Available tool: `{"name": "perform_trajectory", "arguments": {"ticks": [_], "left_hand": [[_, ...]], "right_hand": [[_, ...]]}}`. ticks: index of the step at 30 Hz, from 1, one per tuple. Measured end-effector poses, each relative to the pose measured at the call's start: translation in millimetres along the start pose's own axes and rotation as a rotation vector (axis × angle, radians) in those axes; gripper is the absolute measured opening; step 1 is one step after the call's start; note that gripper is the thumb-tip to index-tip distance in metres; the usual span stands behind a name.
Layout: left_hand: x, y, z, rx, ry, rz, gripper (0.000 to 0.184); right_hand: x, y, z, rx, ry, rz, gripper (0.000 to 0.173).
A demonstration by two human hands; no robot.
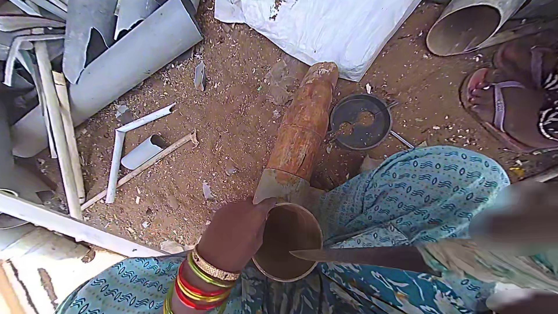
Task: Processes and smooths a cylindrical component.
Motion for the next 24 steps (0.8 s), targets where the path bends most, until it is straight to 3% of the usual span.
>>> {"name": "perform_trajectory", "arguments": {"ticks": [2, 4, 5, 7, 10, 12, 14, 16, 18, 21, 24], "left_hand": [[-1, 1, -2, -0.017, 0.031, 0.021, 0.041], [-1, 4, -3, -0.014, 0.079, 0.052, 0.040], [0, 6, -4, -0.008, 0.080, 0.062, 0.040], [2, 8, -6, -0.001, 0.073, 0.081, 0.040], [3, 6, -6, 0.006, 0.031, 0.063, 0.042], [4, 5, -6, 0.001, -0.002, 0.055, 0.042], [5, 8, -6, 0.000, 0.028, 0.080, 0.040], [5, 10, -6, 0.012, 0.044, 0.093, 0.040], [5, 9, -6, 0.010, 0.001, 0.079, 0.041], [7, 7, -8, 0.006, -0.030, 0.068, 0.042], [8, 8, -7, 0.002, -0.061, 0.065, 0.043]], "right_hand": [[10, 8, 65, -0.377, -0.334, 0.081, 0.019], [5, 29, 122, -0.722, -0.621, 0.033, 0.027], [-3, 40, 141, -0.781, -0.759, 0.014, 0.028], [-11, 45, 155, -0.641, -0.896, 0.069, 0.027], [6, 44, 131, -0.442, -0.725, 0.157, 0.030], [9, 52, 118, -0.560, -0.625, 0.154, 0.031], [5, 57, 125, -0.665, -0.670, 0.111, 0.031], [5, 50, 130, -0.533, -0.750, 0.156, 0.029], [9, 46, 126, -0.458, -0.710, 0.194, 0.029], [8, 56, 122, -0.640, -0.631, 0.145, 0.030], [7, 49, 127, -0.508, -0.719, 0.131, 0.029]]}}
Point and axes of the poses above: each hand's wrist, its own x-axis towards the middle knuckle, its own z-axis out of the palm, y = z × x, the point moved 8 cm from there along x, towards the middle knuckle, and after that the axes turned 13 degrees about x, right-handed, at the moved point
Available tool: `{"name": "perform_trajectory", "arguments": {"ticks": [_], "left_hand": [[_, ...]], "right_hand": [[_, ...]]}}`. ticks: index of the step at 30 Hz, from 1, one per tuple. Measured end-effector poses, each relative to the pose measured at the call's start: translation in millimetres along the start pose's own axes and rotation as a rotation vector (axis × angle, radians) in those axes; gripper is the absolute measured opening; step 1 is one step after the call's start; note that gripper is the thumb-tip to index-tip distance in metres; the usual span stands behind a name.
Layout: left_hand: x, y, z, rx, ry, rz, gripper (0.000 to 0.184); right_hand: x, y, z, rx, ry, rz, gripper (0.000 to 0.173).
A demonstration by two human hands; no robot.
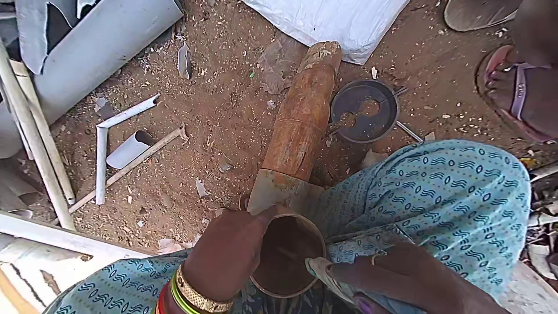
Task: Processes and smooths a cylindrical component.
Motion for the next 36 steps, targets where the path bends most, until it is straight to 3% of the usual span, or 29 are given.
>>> {"name": "perform_trajectory", "arguments": {"ticks": [5, 9, 13, 18, 23, 27, 31, 36], "left_hand": [[0, 1, 0, 0.019, -0.001, -0.001, 0.043], [0, 0, 0, 0.015, 0.006, 0.001, 0.043], [-1, -1, -1, 0.016, 0.018, 0.012, 0.043], [0, -2, -2, 0.001, 0.050, 0.027, 0.041], [2, -2, -2, -0.006, 0.013, 0.029, 0.042], [2, -2, -2, -0.006, -0.019, 0.020, 0.042], [3, -2, -3, -0.018, -0.052, 0.010, 0.041], [4, -1, -3, -0.008, -0.118, 0.010, 0.042]], "right_hand": [[1, 6, 5, -0.131, 0.069, 0.000, 0.029], [3, -3, 1, 0.007, 0.007, -0.052, 0.028], [4, 7, 11, -0.187, 0.051, -0.023, 0.029], [7, 6, 9, -0.084, 0.032, -0.064, 0.028], [7, 4, 8, -0.063, 0.016, -0.110, 0.026], [8, 11, 15, -0.267, 0.100, -0.109, 0.028], [9, 7, 13, -0.108, 0.071, -0.112, 0.026], [9, 12, 19, -0.267, 0.130, -0.100, 0.028]]}}
Point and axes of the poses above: each hand's wrist, its own x-axis towards the middle knuckle, its own z-axis out of the palm, y = z × x, the point moved 8 cm from there along x, towards the middle knuckle, and after that the axes turned 13 degrees about x, right-handed, at the moved point
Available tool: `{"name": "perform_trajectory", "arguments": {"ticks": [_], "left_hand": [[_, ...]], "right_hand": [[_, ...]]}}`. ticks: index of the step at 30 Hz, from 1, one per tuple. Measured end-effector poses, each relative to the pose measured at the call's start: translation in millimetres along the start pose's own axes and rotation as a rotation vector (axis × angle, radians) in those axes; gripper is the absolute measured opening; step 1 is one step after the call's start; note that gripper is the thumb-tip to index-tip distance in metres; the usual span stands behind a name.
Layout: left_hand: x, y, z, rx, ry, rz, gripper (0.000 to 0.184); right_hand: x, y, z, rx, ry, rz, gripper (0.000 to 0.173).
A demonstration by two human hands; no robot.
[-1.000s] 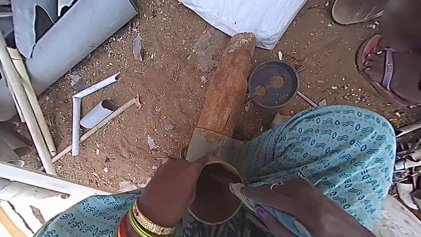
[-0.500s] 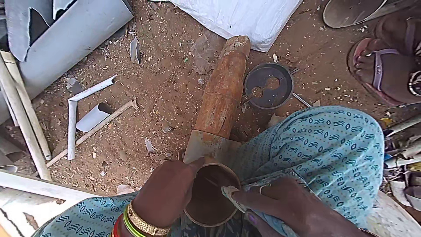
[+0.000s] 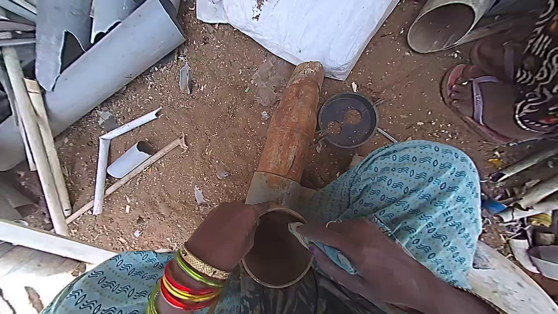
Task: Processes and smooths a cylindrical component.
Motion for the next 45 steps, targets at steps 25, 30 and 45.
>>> {"name": "perform_trajectory", "arguments": {"ticks": [25, 30, 45], "left_hand": [[-2, 8, -1, 0.093, -0.083, -0.079, 0.044], [-1, 10, 0, 0.107, -0.063, -0.083, 0.044], [-4, 10, 1, 0.119, -0.062, -0.126, 0.045]], "right_hand": [[-9, 7, -12, 0.554, 0.157, 0.216, 0.028], [-9, -3, 1, 0.133, 0.112, 0.097, 0.029], [-8, -4, -2, 0.415, 0.171, 0.198, 0.031]]}}
Point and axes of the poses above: each hand's wrist, its own x-axis towards the middle knuckle, its own z-axis out of the palm, y = z × x, the point moved 8 cm from there along x, towards the middle knuckle, and after that the axes turned 13 degrees about x, right-handed, at the moved point
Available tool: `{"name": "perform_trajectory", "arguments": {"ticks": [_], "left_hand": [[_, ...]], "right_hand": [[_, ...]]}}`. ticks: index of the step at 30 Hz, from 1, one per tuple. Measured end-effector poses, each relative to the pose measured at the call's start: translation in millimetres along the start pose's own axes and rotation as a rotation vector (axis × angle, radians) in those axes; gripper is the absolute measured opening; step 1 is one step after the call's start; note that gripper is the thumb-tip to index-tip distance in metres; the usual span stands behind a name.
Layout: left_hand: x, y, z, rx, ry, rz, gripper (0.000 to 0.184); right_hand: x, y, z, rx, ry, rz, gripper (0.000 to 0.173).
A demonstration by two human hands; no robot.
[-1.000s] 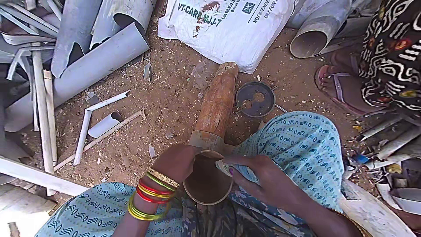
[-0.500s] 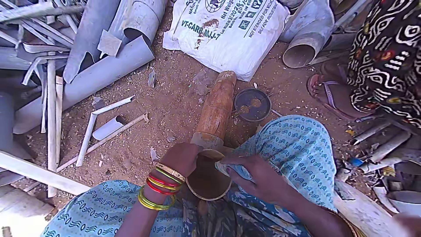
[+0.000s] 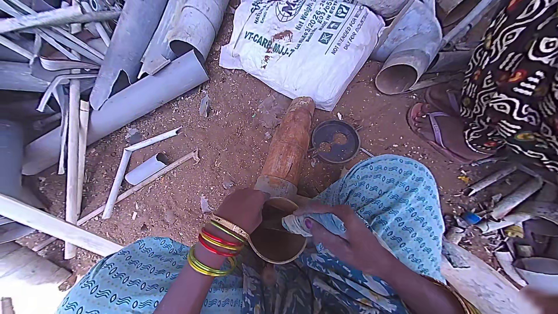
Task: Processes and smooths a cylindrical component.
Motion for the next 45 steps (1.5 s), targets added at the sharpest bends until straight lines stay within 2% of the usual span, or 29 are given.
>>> {"name": "perform_trajectory", "arguments": {"ticks": [4, 7, 10, 13, 16, 19, 21, 23, 28, 34, 37, 42, 45], "left_hand": [[1, 1, 0, 0.003, 0.007, 0.002, 0.045], [1, 1, 0, 0.007, 0.001, 0.004, 0.045], [0, 0, 1, 0.000, -0.009, 0.000, 0.045], [0, 1, 0, 0.004, -0.002, -0.001, 0.045], [1, 2, 0, 0.014, -0.004, 0.006, 0.045], [1, 1, 0, -0.005, 0.000, 0.011, 0.044], [1, 0, 0, -0.017, 0.002, 0.017, 0.044], [1, -1, 0, -0.019, 0.006, 0.017, 0.044], [1, 0, 0, -0.012, -0.004, 0.011, 0.045], [0, -1, 0, -0.021, 0.013, 0.020, 0.045], [1, -1, 1, -0.028, 0.022, 0.022, 0.045], [1, -1, 1, -0.017, 0.019, 0.012, 0.044], [1, -1, 1, -0.017, 0.024, 0.013, 0.045]], "right_hand": [[-2, -2, 9, -0.337, 0.024, -0.128, 0.029], [-2, -4, 13, -0.221, -0.048, -0.112, 0.029], [-1, -6, 4, -0.026, -0.016, -0.110, 0.029], [-2, -6, 3, -0.206, 0.051, -0.136, 0.029], [-2, -5, 16, -0.366, -0.003, -0.192, 0.028], [-2, -8, 15, -0.182, -0.056, -0.161, 0.028], [-1, -8, 6, -0.009, -0.029, -0.138, 0.028], [-1, -6, -2, 0.041, 0.022, -0.135, 0.029], [-1, -6, 7, -0.290, 0.046, -0.176, 0.029], [-5, -19, 12, -0.143, -0.069, -0.312, 0.027], [-5, -20, 11, -0.138, -0.113, -0.316, 0.026], [-4, -17, 9, -0.252, -0.054, -0.294, 0.029], [-5, -16, 13, -0.234, -0.125, -0.295, 0.028]]}}
Point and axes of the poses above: each hand's wrist, its own x-axis towards the middle knuckle, its own z-axis out of the palm, y = z × x, the point moved 8 cm from there along x, towards the middle knuckle, and after that the axes turned 13 degrees about x, right-handed, at the moved point
